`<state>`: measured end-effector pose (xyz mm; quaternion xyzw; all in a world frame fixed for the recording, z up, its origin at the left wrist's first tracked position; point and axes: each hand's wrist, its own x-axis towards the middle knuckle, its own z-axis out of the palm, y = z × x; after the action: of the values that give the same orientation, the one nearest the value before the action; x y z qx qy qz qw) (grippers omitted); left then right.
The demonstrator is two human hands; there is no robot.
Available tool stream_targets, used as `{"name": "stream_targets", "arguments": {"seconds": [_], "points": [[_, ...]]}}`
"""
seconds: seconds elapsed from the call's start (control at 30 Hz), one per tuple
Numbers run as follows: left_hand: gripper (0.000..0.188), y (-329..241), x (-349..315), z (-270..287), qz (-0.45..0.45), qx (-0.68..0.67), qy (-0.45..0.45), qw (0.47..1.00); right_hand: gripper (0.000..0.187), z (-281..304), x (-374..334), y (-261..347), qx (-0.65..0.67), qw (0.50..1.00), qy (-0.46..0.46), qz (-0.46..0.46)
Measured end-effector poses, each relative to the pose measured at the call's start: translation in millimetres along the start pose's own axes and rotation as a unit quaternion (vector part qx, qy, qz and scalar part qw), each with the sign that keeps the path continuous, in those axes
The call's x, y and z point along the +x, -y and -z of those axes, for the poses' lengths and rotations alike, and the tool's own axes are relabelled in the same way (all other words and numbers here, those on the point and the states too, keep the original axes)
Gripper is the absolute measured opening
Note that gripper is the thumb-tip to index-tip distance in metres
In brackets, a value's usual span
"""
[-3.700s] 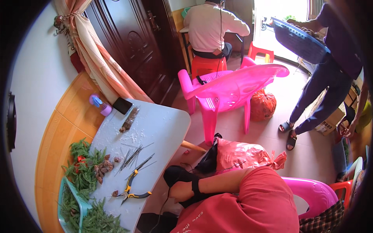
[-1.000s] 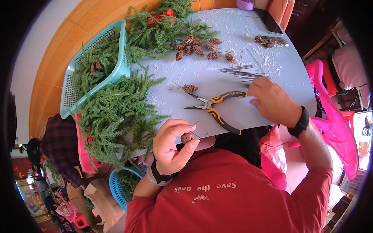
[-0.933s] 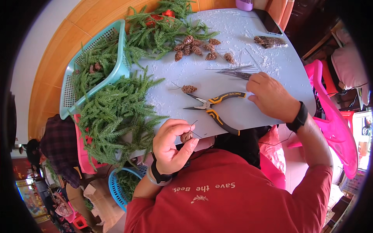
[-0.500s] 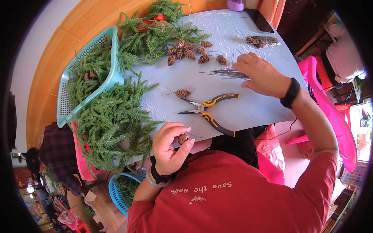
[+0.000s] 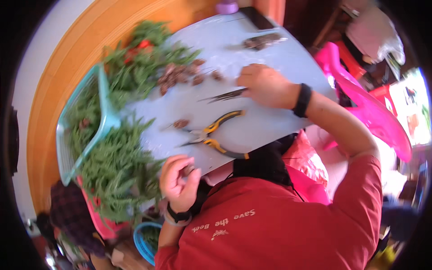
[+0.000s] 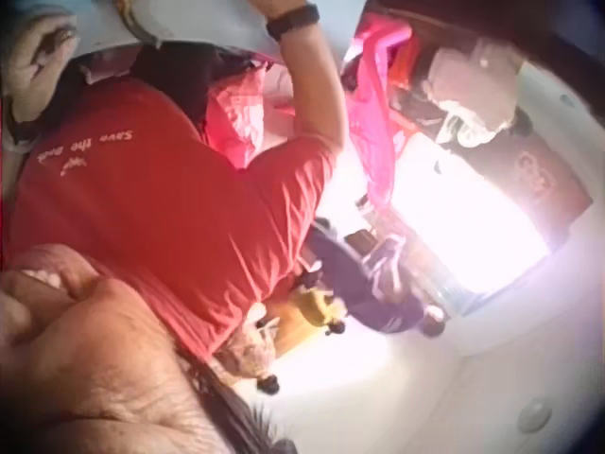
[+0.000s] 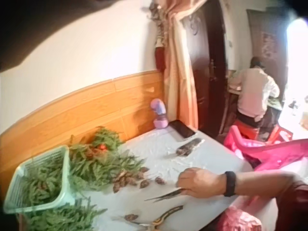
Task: Trimming green foliage and packaging pinecones into a fabric bag.
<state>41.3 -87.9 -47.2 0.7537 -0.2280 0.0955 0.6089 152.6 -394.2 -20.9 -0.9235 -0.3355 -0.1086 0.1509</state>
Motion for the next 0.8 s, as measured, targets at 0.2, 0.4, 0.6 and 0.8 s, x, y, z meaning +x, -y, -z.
{"name": "stream_targets", "arguments": {"seconds": [0.2,0.4,0.6,0.8], "points": [[0.022,-1.3,-10.2,1.2,0.051,0.012,-0.052,0.997,0.016,20.4,-24.0,56.7,0.07,0.984,-0.119,0.115],[0.025,15.1,-11.1,-3.4,0.028,0.002,-0.037,0.999,0.018,23.2,-79.8,96.8,0.043,0.985,-0.159,0.05],[0.022,-6.5,7.8,-24.2,0.071,-0.064,-0.035,0.995,0.019,1.8,-102.7,106.0,0.089,0.985,-0.149,0.023],[0.016,-16.4,14.7,-31.1,0.112,-0.101,-0.031,0.988,0.02,-22.4,-105.8,115.7,0.105,0.981,-0.138,0.087]]}}
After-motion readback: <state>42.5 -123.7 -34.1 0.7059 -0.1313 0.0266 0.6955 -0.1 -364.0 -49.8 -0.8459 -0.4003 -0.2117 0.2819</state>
